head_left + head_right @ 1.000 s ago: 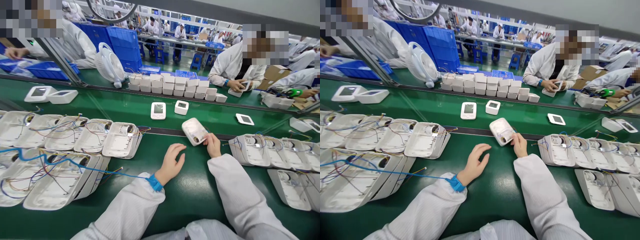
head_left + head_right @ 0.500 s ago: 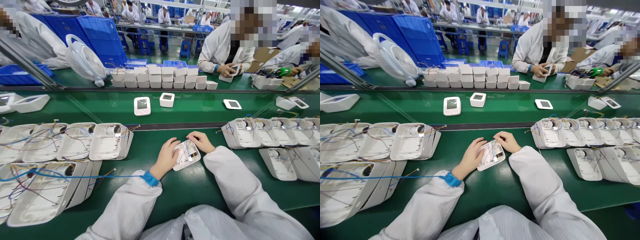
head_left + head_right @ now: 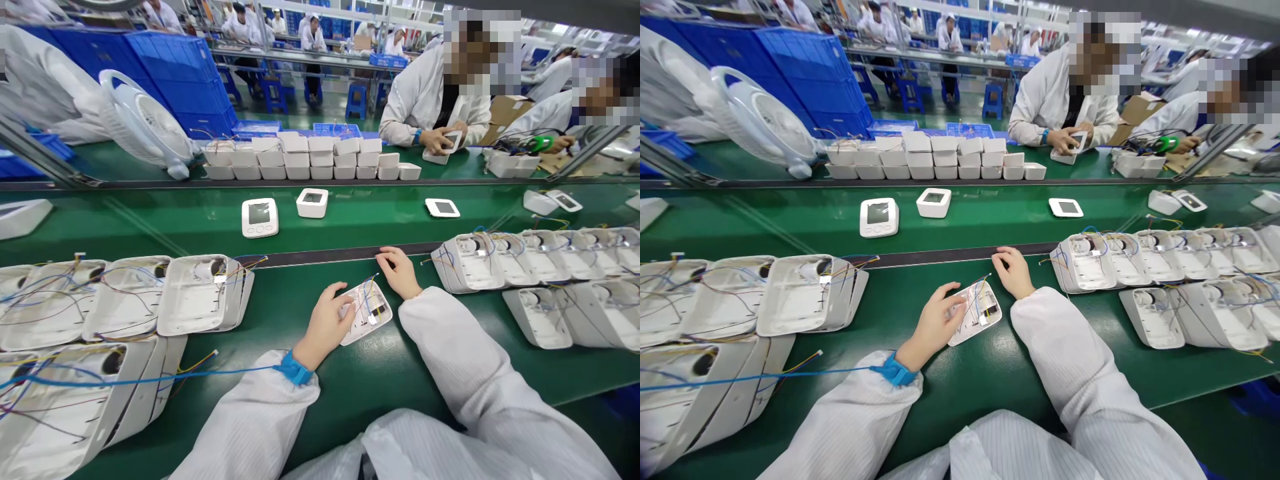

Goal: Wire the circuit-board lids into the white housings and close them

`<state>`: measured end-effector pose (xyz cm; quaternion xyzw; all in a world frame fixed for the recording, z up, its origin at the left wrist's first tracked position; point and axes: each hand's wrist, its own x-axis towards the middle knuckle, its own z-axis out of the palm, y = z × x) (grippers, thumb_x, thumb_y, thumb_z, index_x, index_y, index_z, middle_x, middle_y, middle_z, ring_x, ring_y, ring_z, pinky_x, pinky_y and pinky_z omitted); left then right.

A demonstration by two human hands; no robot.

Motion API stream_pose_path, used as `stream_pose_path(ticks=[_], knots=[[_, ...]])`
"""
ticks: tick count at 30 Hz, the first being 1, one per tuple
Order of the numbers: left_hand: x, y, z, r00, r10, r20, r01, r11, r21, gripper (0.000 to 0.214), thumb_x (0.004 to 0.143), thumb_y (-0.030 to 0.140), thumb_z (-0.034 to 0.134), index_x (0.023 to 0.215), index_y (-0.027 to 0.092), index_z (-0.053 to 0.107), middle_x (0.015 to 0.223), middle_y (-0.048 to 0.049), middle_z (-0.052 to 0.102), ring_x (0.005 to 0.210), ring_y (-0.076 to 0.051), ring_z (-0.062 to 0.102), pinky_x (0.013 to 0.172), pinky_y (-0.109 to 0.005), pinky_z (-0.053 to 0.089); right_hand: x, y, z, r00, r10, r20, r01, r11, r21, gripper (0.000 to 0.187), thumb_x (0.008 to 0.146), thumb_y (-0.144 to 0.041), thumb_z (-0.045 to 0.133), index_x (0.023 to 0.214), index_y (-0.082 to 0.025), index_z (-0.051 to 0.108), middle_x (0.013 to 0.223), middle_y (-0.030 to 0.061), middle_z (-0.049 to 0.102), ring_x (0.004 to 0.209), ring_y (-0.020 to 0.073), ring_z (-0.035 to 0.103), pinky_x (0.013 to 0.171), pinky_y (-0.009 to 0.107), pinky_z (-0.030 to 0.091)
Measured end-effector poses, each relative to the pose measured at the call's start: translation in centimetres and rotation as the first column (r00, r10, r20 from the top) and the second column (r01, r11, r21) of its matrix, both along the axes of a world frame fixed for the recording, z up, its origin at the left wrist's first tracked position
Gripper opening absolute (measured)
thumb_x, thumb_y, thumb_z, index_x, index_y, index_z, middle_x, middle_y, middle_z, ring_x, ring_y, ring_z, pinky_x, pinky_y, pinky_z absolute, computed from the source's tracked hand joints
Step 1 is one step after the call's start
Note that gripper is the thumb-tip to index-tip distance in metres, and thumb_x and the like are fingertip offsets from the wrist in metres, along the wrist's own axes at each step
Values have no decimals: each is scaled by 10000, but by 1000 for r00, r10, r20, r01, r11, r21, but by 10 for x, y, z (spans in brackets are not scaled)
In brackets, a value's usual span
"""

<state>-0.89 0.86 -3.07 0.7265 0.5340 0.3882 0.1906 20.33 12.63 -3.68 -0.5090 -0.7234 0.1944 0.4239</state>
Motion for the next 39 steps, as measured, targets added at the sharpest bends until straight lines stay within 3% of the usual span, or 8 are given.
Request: stream_pose_path(ticks=[4,7,12,21,30,35,37,39], knots=[[0,0,-4,1000,11,-24,-9,997,79,188,872,201,552,912,192,736,1286,-113,578,1237,-297,520,1045,-525,460,10,37,-5,948,-202,245,192,979,64,271,867,-374,587,1000,-209,756,1374,127,509,1321,308,410,1123,492,331],[0,0,-5,999,1,-43,3,997,81,207,873,192,551,947,194,744,1319,-118,557,1273,-310,489,1058,-544,444,15,76,0,841,-318,438,379,923,-59,372,877,-411,578,1150,-199,714,1511,124,356,1424,343,242,1127,523,301],[0,0,-4,973,-203,-107,206,978,20,282,868,199,575,1118,201,704,1426,-148,468,1315,-306,467,1069,-505,451,21,133,17,774,-347,530,506,842,-188,509,892,-515,529,1229,-160,667,1525,183,322,1419,402,229,1075,573,320],[1,-1,-1,965,-252,-76,253,967,3,266,892,186,552,1107,213,707,1393,-158,504,1291,-291,497,1039,-483,471,44,161,8,613,-462,641,701,693,-171,684,935,-565,381,1437,-103,425,1571,216,200,1440,410,131,1087,612,234],[1,-2,3,966,-258,-20,256,965,-59,268,859,190,590,1095,204,715,1384,-161,528,1264,-295,529,1048,-467,456,25,129,21,640,-425,640,554,833,0,474,900,-252,473,1338,-75,502,1487,200,389,1360,318,321,1070,512,301],[1,2,6,942,-117,316,143,988,-62,214,863,234,593,1039,203,711,1242,-127,637,1167,-255,591,1031,-444,456,3,91,54,902,-235,363,171,965,198,356,872,-134,480,1187,-117,644,1303,167,602,1173,290,552,1014,460,408],[-2,7,8,829,59,557,4,994,-112,207,856,282,625,1031,199,698,1165,-110,668,1121,-239,608,1028,-426,448,-8,70,75,958,-174,228,118,964,239,307,892,-194,511,1151,-138,665,1197,140,665,1073,259,614,960,423,471],[-5,12,14,568,210,796,-39,973,-229,282,849,380,645,1066,203,675,1149,-95,670,1101,-227,613,1027,-416,441,-20,41,95,997,-54,54,44,983,176,295,896,-287,568,1149,-170,664,1080,101,706,925,221,661,851,387,537]])
